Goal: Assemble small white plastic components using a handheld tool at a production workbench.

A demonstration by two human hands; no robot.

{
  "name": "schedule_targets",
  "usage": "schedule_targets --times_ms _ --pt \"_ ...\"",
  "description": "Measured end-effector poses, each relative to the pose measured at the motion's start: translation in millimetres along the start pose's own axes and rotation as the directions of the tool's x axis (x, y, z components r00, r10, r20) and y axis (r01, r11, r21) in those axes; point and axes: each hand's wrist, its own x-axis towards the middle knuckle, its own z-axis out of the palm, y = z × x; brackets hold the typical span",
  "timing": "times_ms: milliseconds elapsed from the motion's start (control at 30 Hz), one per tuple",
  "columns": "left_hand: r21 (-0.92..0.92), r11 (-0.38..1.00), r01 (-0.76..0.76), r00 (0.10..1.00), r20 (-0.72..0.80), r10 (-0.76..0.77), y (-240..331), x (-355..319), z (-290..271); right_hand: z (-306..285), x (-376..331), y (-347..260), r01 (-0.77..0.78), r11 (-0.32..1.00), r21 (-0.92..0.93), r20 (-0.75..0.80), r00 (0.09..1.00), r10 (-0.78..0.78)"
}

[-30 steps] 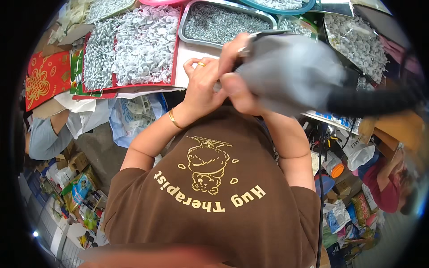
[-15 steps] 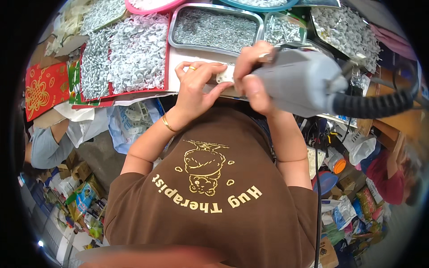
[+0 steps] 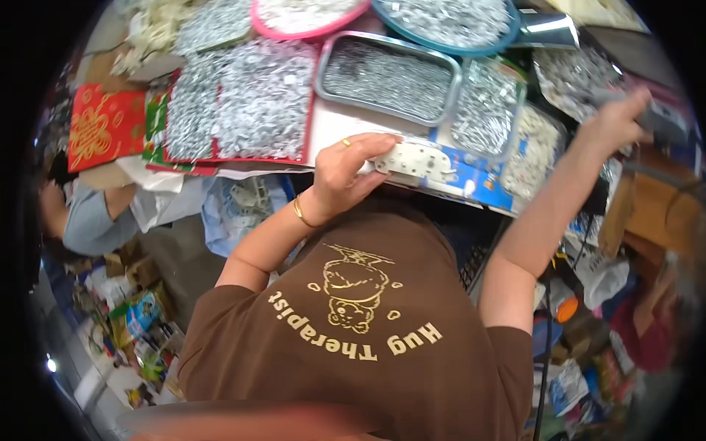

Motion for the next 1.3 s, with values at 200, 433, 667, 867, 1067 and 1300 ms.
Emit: schedule_targets --times_ms 200,433,667,867,1067,1300 --pt "-0.008 0.823 0.568 0.809 0.187 -0.557 23.0 2.3 -92.3 -15.0 46.9 57.4 -0.38 0.906 -0.183 -0.212 0.916 0.342" --pt "0.378 0.423 0.824 0.328 0.291 -0.899 9.1 -65.5 -265.7 -85.5 93.7 80.7 -0.702 0.711 -0.032 0.34 0.662 0.668" --pt "0.465 0.685 0.561 0.763 0.031 -0.646 -35.6 40.3 -207.2 -107.4 49.0 43.0 0.043 0.716 -0.697 0.336 0.902 0.272" --pt "0.834 0.55 -0.05 0.991 0.111 -0.078 -240.4 172.2 -220.9 -118.1 13.4 12.6 0.201 0.313 -0.928 0.243 0.965 0.1" --pt "0.914 0.273 0.299 0.878 -0.152 -0.454 -306.3 244.9 -213.3 -205.8 47.7 25.6 -0.02 0.1 -0.995 -0.023 0.999 -0.026" --pt "0.738 0.38 0.557 0.827 -0.452 -0.334 -307.3 218.9 -239.9 -209.0 72.2 46.0 0.076 0.113 -0.991 0.117 0.899 0.421"
